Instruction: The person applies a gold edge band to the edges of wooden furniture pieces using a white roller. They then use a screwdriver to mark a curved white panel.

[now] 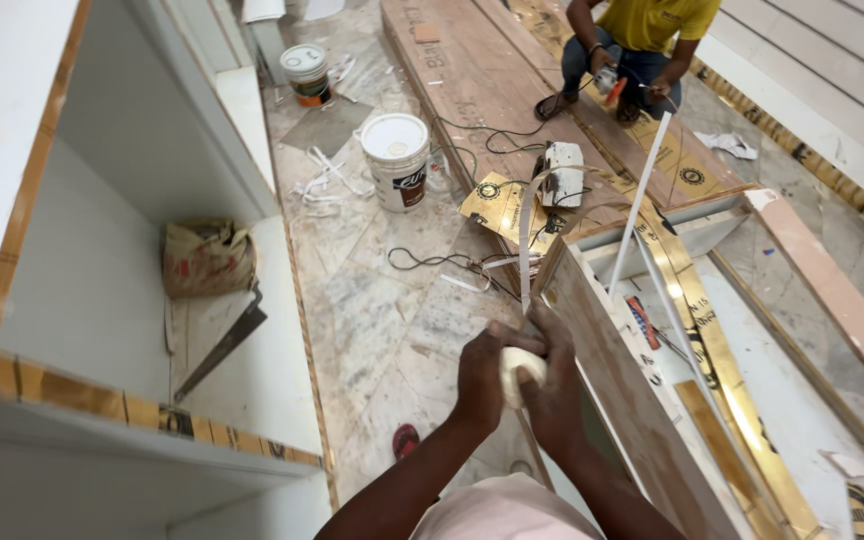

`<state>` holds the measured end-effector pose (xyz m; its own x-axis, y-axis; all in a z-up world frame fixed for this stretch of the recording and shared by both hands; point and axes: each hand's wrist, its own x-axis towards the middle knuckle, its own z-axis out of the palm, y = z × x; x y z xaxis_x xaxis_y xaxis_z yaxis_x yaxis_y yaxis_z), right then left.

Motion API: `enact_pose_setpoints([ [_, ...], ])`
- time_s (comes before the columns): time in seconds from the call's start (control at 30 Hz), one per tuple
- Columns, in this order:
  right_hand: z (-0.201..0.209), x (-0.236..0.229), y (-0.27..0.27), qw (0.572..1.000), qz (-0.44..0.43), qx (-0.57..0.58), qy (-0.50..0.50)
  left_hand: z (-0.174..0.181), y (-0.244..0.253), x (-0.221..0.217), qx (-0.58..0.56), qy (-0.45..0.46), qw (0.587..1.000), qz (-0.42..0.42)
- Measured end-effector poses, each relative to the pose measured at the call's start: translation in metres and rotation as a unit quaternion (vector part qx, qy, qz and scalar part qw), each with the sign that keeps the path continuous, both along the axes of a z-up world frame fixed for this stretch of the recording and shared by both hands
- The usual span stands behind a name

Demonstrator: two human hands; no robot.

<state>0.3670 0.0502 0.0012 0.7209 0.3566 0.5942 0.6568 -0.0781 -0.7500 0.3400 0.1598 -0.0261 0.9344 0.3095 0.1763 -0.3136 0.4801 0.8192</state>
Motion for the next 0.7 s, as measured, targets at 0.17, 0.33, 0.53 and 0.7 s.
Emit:
enact_pose_setpoints([
  [0.17,-0.044,0.049,0.043,0.76,0.216,0.411,0.455,0.031,0.061,0.046,0.488,-0.188,0.842,0.131],
  [0.33,-0.042,0.092,0.072,0.712,0.08,0.421,0.556,0.044,0.106,0.083,0.603,-0.284,0.736,0.114],
  [0.53,-0.076,0.113,0.074,0.883,-0.094,0.255,0.383,0.033,0.13,0.1,0.579,-0.277,0.764,0.065],
  [0.7,-0.035,0.112,0.076,0.966,-0.226,-0.123,-0.019,0.003,0.115,0.116,0.113,-0.01,0.97,-0.214],
])
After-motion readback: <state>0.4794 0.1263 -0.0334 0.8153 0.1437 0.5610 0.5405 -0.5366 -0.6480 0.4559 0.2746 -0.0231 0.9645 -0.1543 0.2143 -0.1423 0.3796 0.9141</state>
